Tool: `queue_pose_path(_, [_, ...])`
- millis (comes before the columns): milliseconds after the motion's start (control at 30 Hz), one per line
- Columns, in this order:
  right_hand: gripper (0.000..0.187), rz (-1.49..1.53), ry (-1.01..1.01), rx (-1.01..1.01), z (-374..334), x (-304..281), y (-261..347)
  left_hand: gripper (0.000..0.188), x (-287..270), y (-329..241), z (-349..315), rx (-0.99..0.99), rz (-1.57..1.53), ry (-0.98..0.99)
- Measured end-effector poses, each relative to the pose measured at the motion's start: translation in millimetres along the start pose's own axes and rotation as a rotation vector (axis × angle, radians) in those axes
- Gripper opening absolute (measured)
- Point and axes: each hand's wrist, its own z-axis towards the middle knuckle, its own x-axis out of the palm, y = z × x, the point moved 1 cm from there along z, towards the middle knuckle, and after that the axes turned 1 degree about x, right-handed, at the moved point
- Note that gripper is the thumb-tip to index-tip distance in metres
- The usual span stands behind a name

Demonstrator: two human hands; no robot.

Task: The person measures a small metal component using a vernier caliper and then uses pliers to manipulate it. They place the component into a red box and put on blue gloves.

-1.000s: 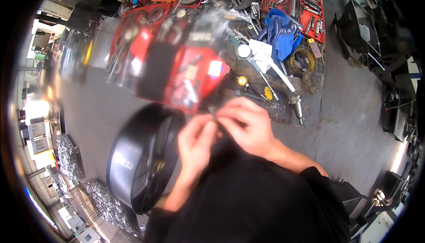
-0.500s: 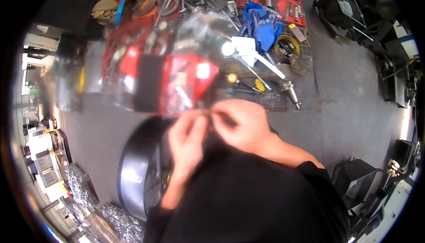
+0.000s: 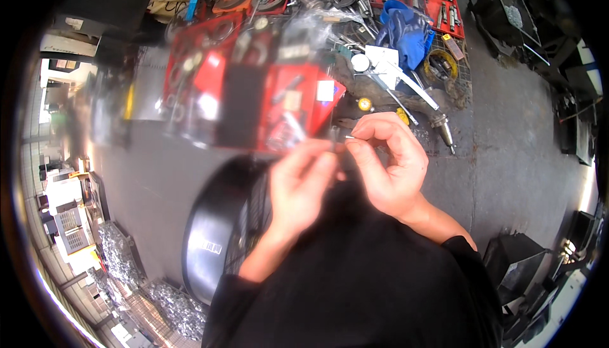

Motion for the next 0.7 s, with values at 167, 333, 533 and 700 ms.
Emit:
queue_pose_path(167, [0.011,0.055,0.001,0.041,-3.8,5.7,-2.1,0.018,-5.0,-1.3,-2.1,0.013,-0.019,0.039])
queue_pose_path(333, [0.011,0.064,-0.006,0.015,-6.3,9.8,-3.0,0.019,-8.2,-1.9,-4.6,0.010,-0.047,0.048])
queue_pose_path(533, [0.013,-0.076,0.029,-0.083,-4.5,8.9,1.1,0.018,-7.6,-2.7,-6.1,0.009,-0.049,0.029])
queue_pose_path(700, [0.013,-0.159,0.054,-0.143,-1.4,5.2,4.4,0.017,-7.5,-4.4,-7.2,0.048,0.010,0.033])
